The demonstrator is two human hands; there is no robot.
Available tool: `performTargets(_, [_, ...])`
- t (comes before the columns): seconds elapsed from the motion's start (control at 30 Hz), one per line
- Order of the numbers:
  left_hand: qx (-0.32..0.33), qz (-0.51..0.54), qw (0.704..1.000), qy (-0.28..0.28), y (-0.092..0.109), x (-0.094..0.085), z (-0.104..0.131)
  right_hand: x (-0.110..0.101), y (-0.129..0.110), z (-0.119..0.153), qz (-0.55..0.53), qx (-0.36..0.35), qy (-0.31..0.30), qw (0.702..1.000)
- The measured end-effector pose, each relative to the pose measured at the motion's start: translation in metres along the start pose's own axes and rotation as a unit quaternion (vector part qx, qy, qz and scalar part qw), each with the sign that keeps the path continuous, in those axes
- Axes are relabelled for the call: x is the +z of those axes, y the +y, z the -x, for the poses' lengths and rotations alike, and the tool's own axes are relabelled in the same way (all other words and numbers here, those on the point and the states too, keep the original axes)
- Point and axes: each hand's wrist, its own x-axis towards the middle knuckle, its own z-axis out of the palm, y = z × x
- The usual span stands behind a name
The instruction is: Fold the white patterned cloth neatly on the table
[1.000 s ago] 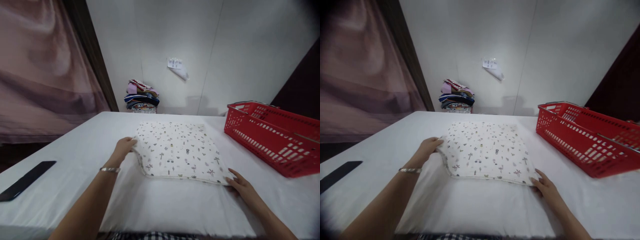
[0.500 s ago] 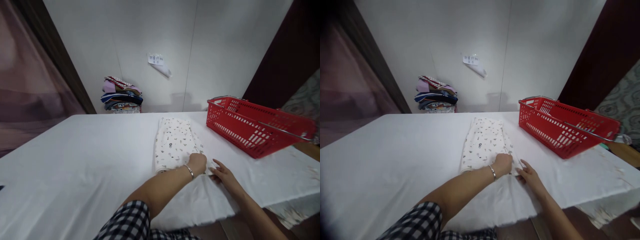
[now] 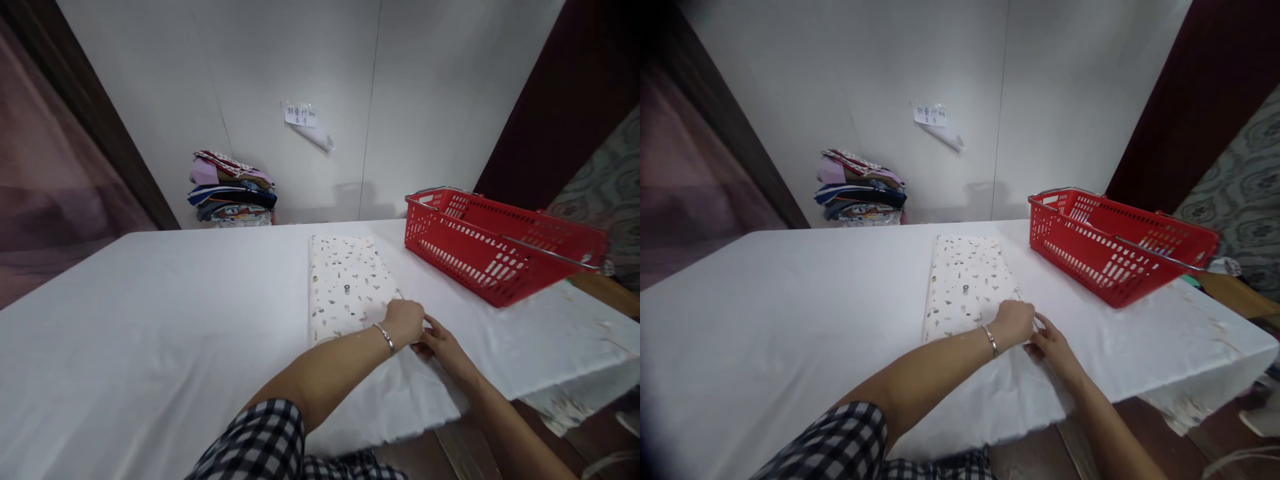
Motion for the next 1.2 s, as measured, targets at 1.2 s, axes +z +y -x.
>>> performTargets(1.2, [0.163,-0.061,0.971,0.166,-0.015,0.063,0.031,-0.012,-0.022,0.004,-0.120,0.069,-0.066,0.988])
